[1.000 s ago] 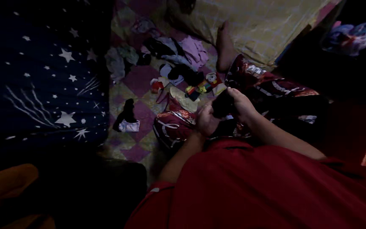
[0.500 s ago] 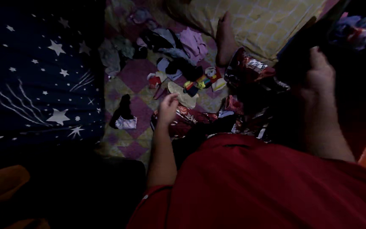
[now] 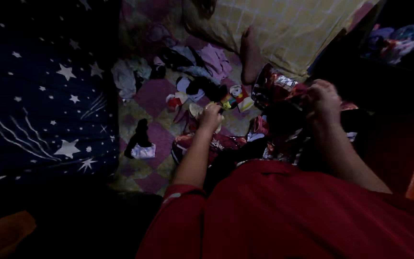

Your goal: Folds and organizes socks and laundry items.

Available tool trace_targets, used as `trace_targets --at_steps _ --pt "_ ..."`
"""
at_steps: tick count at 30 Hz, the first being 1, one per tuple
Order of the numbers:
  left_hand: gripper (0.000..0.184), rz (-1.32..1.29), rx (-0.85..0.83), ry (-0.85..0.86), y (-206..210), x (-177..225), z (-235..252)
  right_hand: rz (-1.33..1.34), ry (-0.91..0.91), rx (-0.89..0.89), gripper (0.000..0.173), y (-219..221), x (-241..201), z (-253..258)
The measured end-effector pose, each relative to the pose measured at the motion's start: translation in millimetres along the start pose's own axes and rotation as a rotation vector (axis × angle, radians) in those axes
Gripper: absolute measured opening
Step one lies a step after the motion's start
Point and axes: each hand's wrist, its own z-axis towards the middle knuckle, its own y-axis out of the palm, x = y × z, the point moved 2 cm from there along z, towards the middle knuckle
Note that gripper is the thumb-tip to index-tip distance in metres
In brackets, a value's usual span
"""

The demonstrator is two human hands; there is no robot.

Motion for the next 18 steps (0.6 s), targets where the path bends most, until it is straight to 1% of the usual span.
trace_targets --at_steps 2,5,7,9,10,11,13,14,16,18 --pt "0.044 0.068 -0.061 -0.085 15.5 -4.7 14.5 -0.287 -0.065 -0.244 0.037 24.4 10.9 -1.7" --pt "0.062 0.016 -0.119 -0.24 30.2 -20.1 22.5 -0.546 -0.117 -0.557 0.034 69.8 28.1 2.6" --pt "0.066 -0.022 -0.114 -0.299 30.5 -25.1 27.4 -0.695 -0.137 -0.744 0.034 101.7 42.2 15.7" --pt "0.067 -0.043 -0.099 -0.35 30.0 -29.6 29.7 -0.863 -0.208 -0.87 0.035 134.0 64.2 31.4" --pt "0.065 -0.052 -0.101 -0.377 29.7 -31.0 30.3 -0.963 -0.257 -0.907 0.036 148.7 79.4 40.2" --pt "0.062 -0.064 -0.109 -0.403 28.6 -31.1 30.8 -1.068 -0.289 -0.932 0.041 161.6 94.8 48.2" --pt "0.053 -0.086 -0.102 -0.436 28.3 -32.0 32.4 -1.246 -0.266 -0.984 0.057 178.3 117.3 56.7" --pt "0.047 -0.098 -0.087 -0.447 28.6 -34.1 32.9 -1.324 -0.231 -1.01 0.061 182.4 123.2 57.1" --pt "0.041 -0.179 -0.04 -0.48 22.6 -37.9 30.0 -1.423 -0.233 -1.013 0.059 183.4 134.6 56.7" --pt "0.042 -0.378 0.046 -0.499 11.5 -42.6 24.0 -1.456 -0.242 -0.988 0.05 179.1 135.6 54.3"
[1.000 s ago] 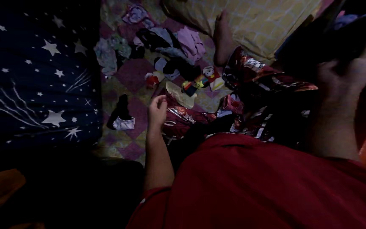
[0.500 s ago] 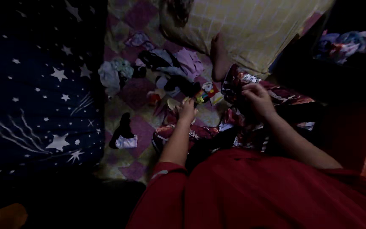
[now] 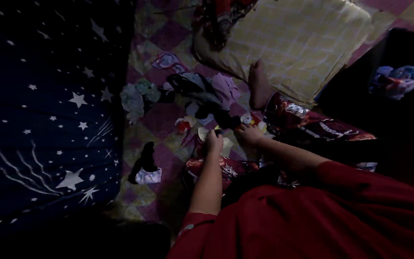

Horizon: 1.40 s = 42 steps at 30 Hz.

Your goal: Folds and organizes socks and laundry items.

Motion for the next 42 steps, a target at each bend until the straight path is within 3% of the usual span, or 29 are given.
trace_targets --at_steps 3,5,7,10,13,16,19,24,28,34,36,38,42 --pt "0.039 -0.54 0.083 -0.033 -2.3 -12.0 -3.5 0.041 0.032 0.023 0.045 0.8 12.0 -15.7" --pt "0.036 -0.871 0.08 -0.073 -6.6 -9.2 -15.4 0.234 0.038 0.168 0.043 -1.8 22.6 -29.9" --pt "0.036 -1.043 0.057 -0.071 -11.1 -6.1 -26.4 0.514 0.007 0.373 0.042 -14.2 26.7 -48.1" --pt "0.038 -1.067 -0.051 -0.037 -16.8 0.6 -49.6 0.712 -0.121 0.595 0.044 -48.6 6.9 -92.3" --pt "0.041 -0.982 -0.199 0.031 -21.9 12.1 -70.8 0.58 -0.461 0.758 0.033 -65.9 -17.8 -123.4" --pt "0.03 -1.074 -0.257 0.127 -24.6 21.6 -89.3 0.313 -0.819 0.762 0.02 -65.5 -26.5 -131.8" --pt "0.034 -1.178 -0.327 0.265 -27.9 26.2 -100.9 0.229 -0.937 0.723 0.019 -61.8 -25.3 -137.1" --pt "0.054 -1.211 -0.357 0.268 -39.6 34.7 -120.5 0.198 -0.913 0.729 0.019 -67.7 -25.9 -156.0" --pt "0.032 -1.132 -0.326 0.277 -43.6 40.9 -133.0 0.078 -0.919 0.814 0.016 -71.7 -23.6 -164.0" --pt "0.036 -1.139 -0.262 0.396 -39.6 50.9 -140.6 -0.076 -0.705 1.15 0.014 -62.4 -22.8 -172.2" --pt "0.046 -1.101 -0.25 0.484 -37.9 52.8 -143.2 -0.052 -0.659 1.211 0.013 -56.5 -24.2 -172.1" --pt "0.043 -1.135 -0.233 0.473 -36.5 56.6 -147.1 -0.036 -0.623 1.225 0.013 -52.3 -26.5 -171.9" --pt "0.03 -1.272 -0.216 0.318 -34.0 66.9 -154.4 -0.032 -0.533 1.257 0.045 -43.0 -34.0 -169.7"
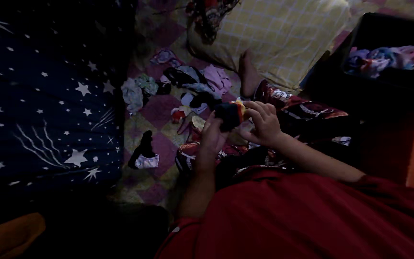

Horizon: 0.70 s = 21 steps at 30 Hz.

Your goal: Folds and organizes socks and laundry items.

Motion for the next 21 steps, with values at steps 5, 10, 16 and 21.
trace_targets --at_steps 5,10,16,21 --pt "0.03 -0.014 0.007 -0.013 0.2 -7.6 -4.2 -0.118 0.023 0.103 0.023 3.2 -0.3 5.7" --pt "0.027 0.014 0.024 0.05 6.3 -11.2 -6.3 0.286 0.355 0.073 0.024 -8.8 -2.5 16.5" --pt "0.039 0.264 -0.061 0.172 9.4 -23.2 -1.1 1.056 1.026 0.198 0.011 -7.6 -16.2 20.8" --pt "0.034 0.358 -0.084 0.171 14.0 -18.8 -1.7 1.421 1.213 0.038 0.024 -1.4 -13.7 19.1"
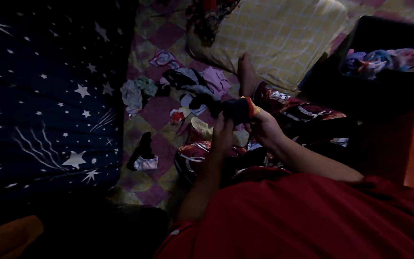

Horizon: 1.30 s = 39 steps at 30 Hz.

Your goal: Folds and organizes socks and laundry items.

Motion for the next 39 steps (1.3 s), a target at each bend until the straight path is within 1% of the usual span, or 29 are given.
trace_targets --at_steps 2,4,5,6,8,9,10,11,13,15,16,18,21,23,24,27,28,29,30,32,33,34,35,37,39 --pt "0.042 0.02 -0.041 -0.108 5.2 4.3 -6.7 0.059 0.087 0.037 0.027 0.5 1.5 -0.4" --pt "0.045 -0.011 -0.047 -0.184 10.0 3.9 -10.4 0.075 0.149 0.098 0.031 3.9 4.2 -1.9" --pt "0.045 -0.046 -0.038 -0.209 12.1 2.8 -10.7 0.013 0.158 0.12 0.031 4.3 5.7 -2.2" --pt "0.046 -0.082 -0.033 -0.225 13.2 1.3 -10.9 -0.106 0.147 0.121 0.033 3.3 7.1 -2.3" --pt "0.046 -0.129 -0.005 -0.223 13.0 -3.8 -11.3 -0.465 0.051 -0.015 0.042 -3.9 8.9 -0.4" --pt "0.045 -0.141 0.031 -0.215 12.6 -6.0 -10.4 -0.647 -0.036 -0.08 0.042 -7.2 10.0 2.0" --pt "0.043 -0.138 0.08 -0.199 12.1 -8.7 -8.1 -0.789 -0.117 -0.108 0.043 -10.6 12.3 4.7" --pt "0.041 -0.115 0.129 -0.179 10.3 -12.1 -5.7 -0.906 -0.185 -0.106 0.044 -13.4 13.4 6.6" --pt "0.039 0.008 0.195 -0.114 3.8 -18.7 -1.4 -1.029 -0.358 -0.043 0.046 -18.3 11.7 7.0" --pt "0.036 0.178 0.234 -0.037 -1.6 -20.4 0.6 -0.993 -0.533 -0.017 0.048 -19.3 7.3 4.1" --pt "0.036 0.258 0.245 -0.001 -3.4 -19.6 0.5 -0.947 -0.559 -0.045 0.045 -15.9 2.5 1.6" --pt "0.037 0.395 0.233 0.055 -3.1 -17.2 -2.3 -0.876 -0.499 -0.082 0.037 -7.7 -6.8 -2.5" --pt "0.038 0.499 0.22 0.12 2.6 -17.4 -3.6 -0.915 -0.438 -0.021 0.03 -4.8 -15.2 4.2" --pt "0.04 0.537 0.221 0.191 3.6 -18.9 -2.3 -0.826 -0.337 0.012 0.023 -6.3 -20.3 9.5" --pt "0.041 0.564 0.214 0.227 2.6 -19.5 -2.1 -0.706 -0.252 0.028 0.021 -6.8 -21.8 11.0" --pt "0.043 0.637 0.213 0.272 -0.9 -18.1 -1.3 -0.145 0.091 0.092 0.014 -6.9 -18.5 15.7" --pt "0.043 0.623 0.212 0.266 -1.5 -18.7 -0.8 -0.056 0.145 0.103 0.015 -4.7 -14.9 15.3" --pt "0.043 0.58 0.223 0.247 -1.1 -20.3 -0.1 -0.048 0.155 0.111 0.017 -1.2 -11.3 13.6" --pt "0.043 0.519 0.243 0.224 0.3 -21.9 -0.2 -0.105 0.128 0.111 0.017 1.9 -8.3 10.5" --pt "0.047 0.368 0.3 0.16 2.8 -21.6 -0.1 -0.296 0.003 0.078 0.023 3.8 -2.7 4.6" --pt "0.048 0.29 0.334 0.122 2.9 -20.6 1.5 -0.33 -0.026 0.078 0.023 2.3 1.4 5.1" --pt "0.047 0.209 0.375 0.098 2.1 -19.0 4.5 -0.299 -0.014 0.095 0.02 0.6 5.7 7.3" --pt "0.042 0.148 0.41 0.098 1.0 -18.5 9.5 -0.23 0.027 0.116 0.018 1.5 7.9 7.1" --pt "0.036 0.101 0.397 0.118 -0.7 -16.9 14.5 -0.073 0.107 0.149 0.016 8.1 6.0 4.0" --pt "0.034 0.024 0.372 0.083 2.5 -15.2 15.5 -0.059 0.103 0.12 0.02 9.0 3.9 6.3"
